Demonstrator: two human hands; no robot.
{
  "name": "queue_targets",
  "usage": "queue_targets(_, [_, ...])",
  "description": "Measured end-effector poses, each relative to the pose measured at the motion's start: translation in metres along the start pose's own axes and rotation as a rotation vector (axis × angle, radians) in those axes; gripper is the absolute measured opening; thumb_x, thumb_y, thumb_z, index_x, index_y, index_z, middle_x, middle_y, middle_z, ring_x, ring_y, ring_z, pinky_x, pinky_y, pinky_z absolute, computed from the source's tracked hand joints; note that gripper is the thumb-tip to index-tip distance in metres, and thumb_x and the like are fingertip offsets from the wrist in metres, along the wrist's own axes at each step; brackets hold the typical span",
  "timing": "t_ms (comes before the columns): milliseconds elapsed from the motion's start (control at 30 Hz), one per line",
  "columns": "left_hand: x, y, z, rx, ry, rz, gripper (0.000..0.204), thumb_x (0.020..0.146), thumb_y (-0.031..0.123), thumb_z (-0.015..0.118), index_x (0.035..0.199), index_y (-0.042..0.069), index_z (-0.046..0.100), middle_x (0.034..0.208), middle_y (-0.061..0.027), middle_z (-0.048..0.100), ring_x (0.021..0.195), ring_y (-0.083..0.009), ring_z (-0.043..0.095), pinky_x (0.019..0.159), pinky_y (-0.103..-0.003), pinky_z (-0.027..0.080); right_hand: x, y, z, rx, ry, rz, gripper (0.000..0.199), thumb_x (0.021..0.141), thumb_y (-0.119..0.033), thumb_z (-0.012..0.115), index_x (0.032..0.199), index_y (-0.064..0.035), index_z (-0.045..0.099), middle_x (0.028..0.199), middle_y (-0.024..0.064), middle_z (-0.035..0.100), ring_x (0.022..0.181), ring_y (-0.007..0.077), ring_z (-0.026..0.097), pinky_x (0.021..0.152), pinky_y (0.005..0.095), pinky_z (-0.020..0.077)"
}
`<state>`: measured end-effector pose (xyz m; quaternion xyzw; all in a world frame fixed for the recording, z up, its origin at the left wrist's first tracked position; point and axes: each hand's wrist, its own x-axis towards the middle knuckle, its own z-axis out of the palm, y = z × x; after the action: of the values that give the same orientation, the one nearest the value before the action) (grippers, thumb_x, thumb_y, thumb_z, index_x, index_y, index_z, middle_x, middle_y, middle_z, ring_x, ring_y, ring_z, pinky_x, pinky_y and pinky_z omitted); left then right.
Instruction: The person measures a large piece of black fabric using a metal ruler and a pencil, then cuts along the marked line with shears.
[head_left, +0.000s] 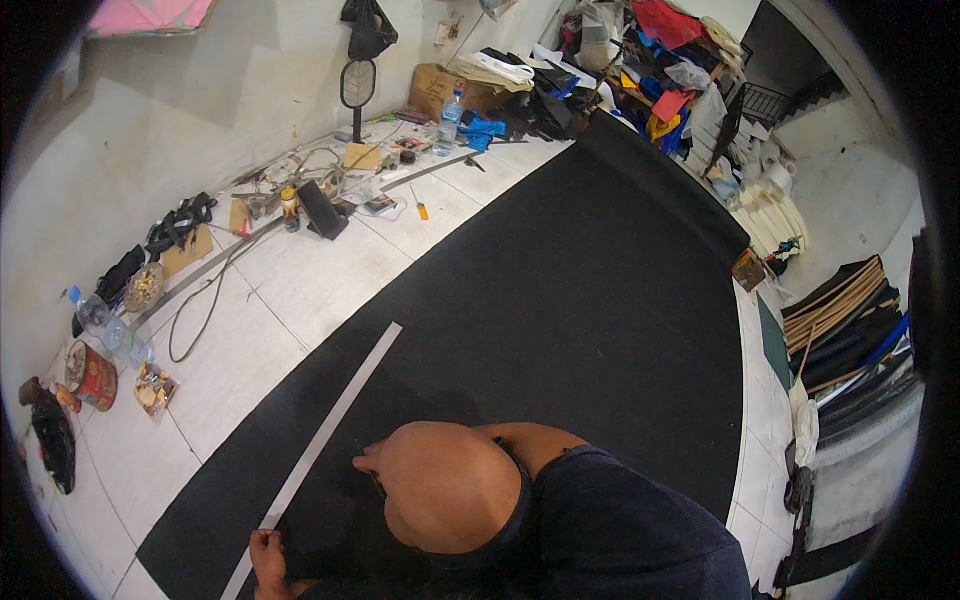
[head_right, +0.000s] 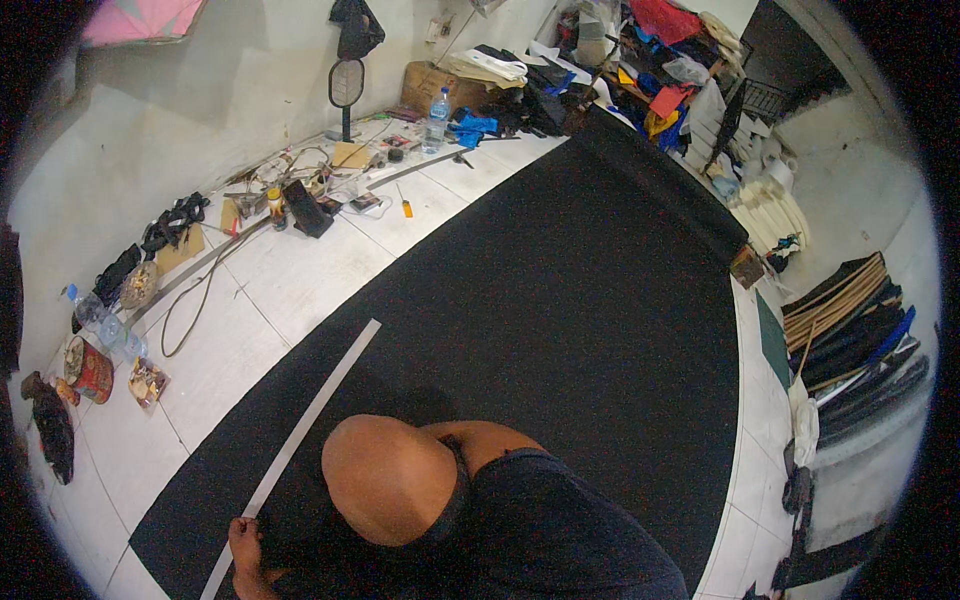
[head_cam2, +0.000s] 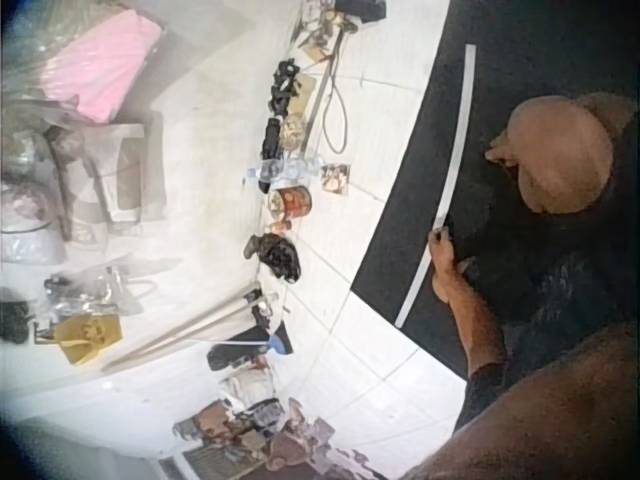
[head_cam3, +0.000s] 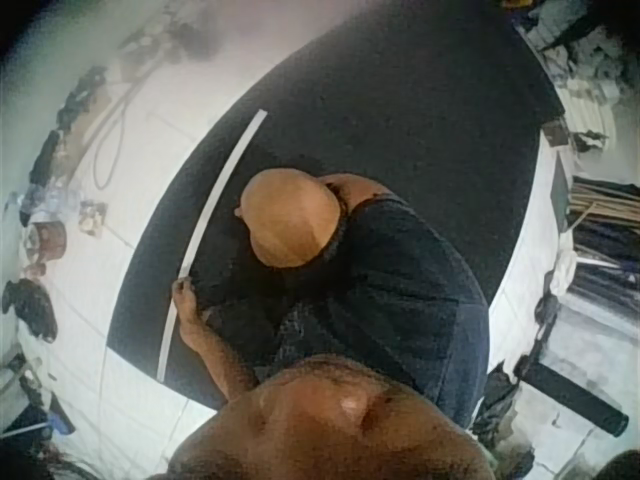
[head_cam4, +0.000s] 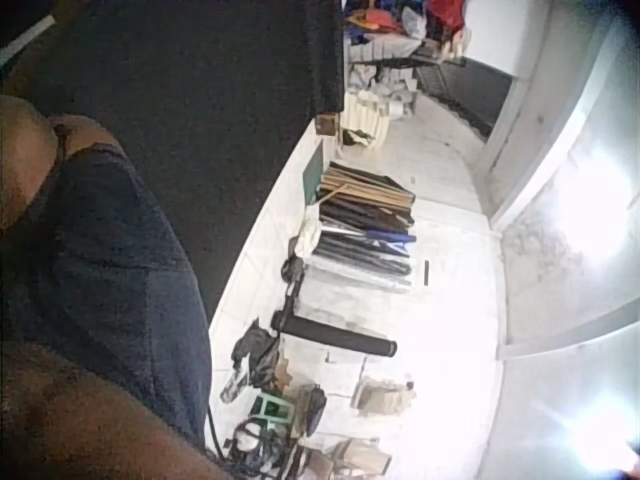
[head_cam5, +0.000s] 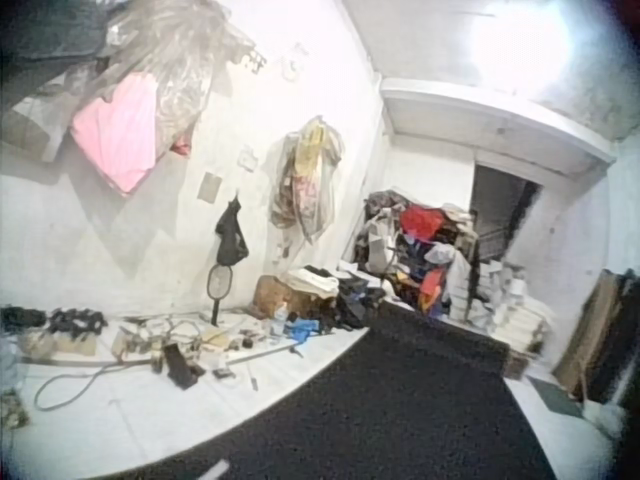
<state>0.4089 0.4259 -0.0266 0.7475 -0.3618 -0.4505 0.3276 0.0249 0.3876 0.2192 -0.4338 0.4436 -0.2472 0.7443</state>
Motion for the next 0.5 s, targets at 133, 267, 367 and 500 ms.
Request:
queue_targets(133, [-0.001, -0.003, -0.003, 0.012, -0.022, 0.052, 0.007, 0.083, 0.005, 0.058, 0.085, 0.002, 0.053, 0.072, -0.0035, 0.052, 0.061, -0.0118, 0.049, 0.057, -0.027, 0.041, -0.002, 0.001, 0.001, 0.01, 0.002, 0.0, 0.042, 0.086, -0.015, 0.064, 0.125, -0.0071, 0.051, 0.124, 0.0148, 0.054, 0.109, 0.0264, 0.056, 0.093, 0.0352, 0.0484])
queue_targets(267, [0.0, -0.002, -0.003, 0.029, -0.04, 0.044, 0.006, 0.084, 0.005, 0.058, 0.086, 0.002, 0.053, 0.072, -0.0034, 0.052, 0.061, -0.0117, 0.049, 0.058, -0.026, 0.041, -0.002, 0.003, -0.001, 0.021, 0.005, 0.0, 0.042, 0.086, -0.014, 0.064, 0.125, -0.007, 0.051, 0.125, 0.0147, 0.054, 0.109, 0.026, 0.057, 0.093, 0.0348, 0.0486])
queue_targets(367, [0.002, -0.001, 0.0, 0.019, -0.032, 0.031, 0.006, 0.084, 0.005, 0.058, 0.086, 0.002, 0.053, 0.072, -0.0033, 0.052, 0.062, -0.0116, 0.049, 0.058, -0.026, 0.041, -0.004, -0.003, 0.002, 0.017, 0.012, -0.001, 0.042, 0.086, -0.014, 0.064, 0.126, -0.0069, 0.051, 0.125, 0.0145, 0.054, 0.109, 0.0256, 0.057, 0.093, 0.0345, 0.0488])
queue_targets(500, [0.011, -0.017, -0.006, -0.009, -0.068, 0.05, 0.006, 0.084, 0.006, 0.058, 0.086, 0.003, 0.053, 0.073, -0.0033, 0.052, 0.063, -0.0114, 0.049, 0.058, -0.026, 0.041, -0.002, -0.004, 0.0, 0.028, 0.009, -0.004, 0.043, 0.086, -0.014, 0.064, 0.126, -0.0068, 0.051, 0.125, 0.0144, 0.054, 0.109, 0.0252, 0.057, 0.093, 0.0341, 0.049])
